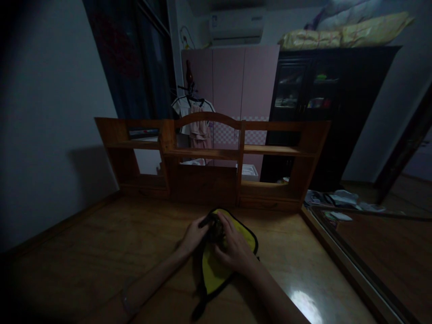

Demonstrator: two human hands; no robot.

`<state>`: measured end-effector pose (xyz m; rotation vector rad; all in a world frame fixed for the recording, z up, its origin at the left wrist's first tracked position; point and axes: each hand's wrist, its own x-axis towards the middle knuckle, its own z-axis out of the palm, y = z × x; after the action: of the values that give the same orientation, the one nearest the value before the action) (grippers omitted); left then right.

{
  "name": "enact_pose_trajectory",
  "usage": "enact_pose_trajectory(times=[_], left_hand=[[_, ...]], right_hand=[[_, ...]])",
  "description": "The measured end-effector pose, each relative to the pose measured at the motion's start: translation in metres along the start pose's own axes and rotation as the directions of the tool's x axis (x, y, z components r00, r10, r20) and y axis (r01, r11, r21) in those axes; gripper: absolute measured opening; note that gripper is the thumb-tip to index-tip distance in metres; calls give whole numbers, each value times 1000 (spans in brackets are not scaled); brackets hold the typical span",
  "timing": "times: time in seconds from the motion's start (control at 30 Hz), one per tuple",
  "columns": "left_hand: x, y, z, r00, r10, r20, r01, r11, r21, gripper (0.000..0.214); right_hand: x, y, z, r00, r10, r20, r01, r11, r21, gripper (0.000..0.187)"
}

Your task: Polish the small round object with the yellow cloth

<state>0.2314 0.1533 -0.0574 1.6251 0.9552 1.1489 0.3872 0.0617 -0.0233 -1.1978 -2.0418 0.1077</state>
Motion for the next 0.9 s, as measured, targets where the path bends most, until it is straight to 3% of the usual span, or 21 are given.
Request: enact_pose_trajectory(times=[0.13, 0.3, 0.43, 0.57, 0.67, 0.77, 0.9], left_hand=[[0, -1, -2, 999, -1, 39, 0, 1000, 10, 31], [-7, 11, -1, 971, 131, 201, -162, 976, 146, 41], [-13, 17, 0, 961, 173, 217, -231, 932, 280, 53], [-13, 18, 1, 974, 157, 165, -200, 937, 285, 57], [-10, 19, 2, 983, 137, 124, -165, 954, 251, 44], [-6, 18, 2, 989, 34, 143, -65, 973, 221, 31], [-6, 12, 7, 990, -58, 130, 49, 996, 68, 36]], right_hand=[[-1, 9, 5, 999, 48, 0, -48, 999, -15, 85], [-4, 18, 7, 995, 104, 6, -104, 994, -44, 95], [-5, 22, 6, 999, 51, 6, -50, 997, -62, 91], [-3, 24, 5, 999, -24, -25, 21, 995, -98, 90], [-2, 23, 2, 997, -23, -71, 16, 995, -101, 92], [-3, 22, -1, 996, -23, -89, 13, 994, -110, 91], [-4, 24, -1, 998, 11, -69, -19, 992, -126, 93]])
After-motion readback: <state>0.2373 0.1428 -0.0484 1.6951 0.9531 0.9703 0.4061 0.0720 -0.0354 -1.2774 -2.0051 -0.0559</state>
